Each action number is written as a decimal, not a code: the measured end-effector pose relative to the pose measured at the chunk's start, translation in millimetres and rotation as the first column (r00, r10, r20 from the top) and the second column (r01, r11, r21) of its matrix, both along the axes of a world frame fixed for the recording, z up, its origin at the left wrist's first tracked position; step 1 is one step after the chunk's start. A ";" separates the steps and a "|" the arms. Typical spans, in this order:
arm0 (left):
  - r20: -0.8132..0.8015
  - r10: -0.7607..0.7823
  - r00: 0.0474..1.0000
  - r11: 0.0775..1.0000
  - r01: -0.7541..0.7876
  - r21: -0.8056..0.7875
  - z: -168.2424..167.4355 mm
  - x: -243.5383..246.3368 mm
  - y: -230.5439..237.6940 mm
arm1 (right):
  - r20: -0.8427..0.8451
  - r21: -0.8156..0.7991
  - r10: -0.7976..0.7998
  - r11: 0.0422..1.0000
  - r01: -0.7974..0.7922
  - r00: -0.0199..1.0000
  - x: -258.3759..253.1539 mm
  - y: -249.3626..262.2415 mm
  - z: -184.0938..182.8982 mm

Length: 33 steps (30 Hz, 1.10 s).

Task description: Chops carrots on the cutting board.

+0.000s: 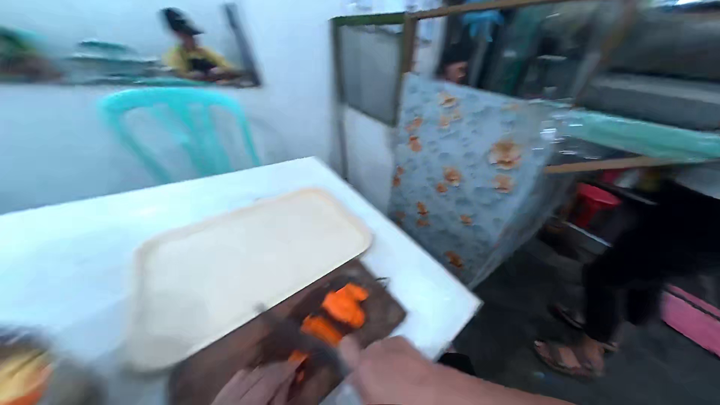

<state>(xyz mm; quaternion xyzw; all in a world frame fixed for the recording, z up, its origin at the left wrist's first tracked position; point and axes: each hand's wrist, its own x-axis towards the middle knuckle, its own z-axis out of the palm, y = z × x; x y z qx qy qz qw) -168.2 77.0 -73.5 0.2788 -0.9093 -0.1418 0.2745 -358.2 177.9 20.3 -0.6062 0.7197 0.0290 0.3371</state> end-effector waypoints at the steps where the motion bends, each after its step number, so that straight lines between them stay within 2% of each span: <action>1: -0.027 0.026 0.999 1.000 -0.026 0.002 -0.8 -0.5 3.1 | -0.015 0.037 -0.002 0.999 0.003 1.000 -0.1 -2.6 4.1; 6: -0.175 0.144 0.974 0.980 -0.165 -0.112 -16.6 -6.3 6.1 | -0.100 0.072 0.071 0.995 -0.064 0.992 3.9 -3.8 1.3; 11: -0.243 0.166 0.956 0.962 -0.211 -0.173 -29.1 -9.8 3.8 | -0.173 0.031 0.097 0.995 -0.093 0.980 8.0 -1.2 -5.4; 19: -0.241 0.175 0.955 0.963 -0.217 -0.159 -29.1 -12.5 4.4 | -0.248 0.008 0.131 0.991 -0.133 0.960 10.3 0.7 -4.0; 24: -0.233 0.170 0.958 0.966 -0.209 -0.153 -29.6 -14.7 2.7 | -0.296 0.116 0.163 0.984 -0.134 0.941 15.9 -4.7 -0.6; 29: -0.232 0.162 0.959 0.969 -0.199 -0.146 -28.9 -14.7 3.2 | -0.401 -0.035 0.196 0.973 -0.229 0.895 17.3 4.6 -7.5; 33: -0.235 0.159 0.959 0.970 -0.196 -0.143 -28.2 -13.3 3.8 | -0.383 0.073 0.223 0.975 -0.212 0.896 25.0 -7.2 -4.1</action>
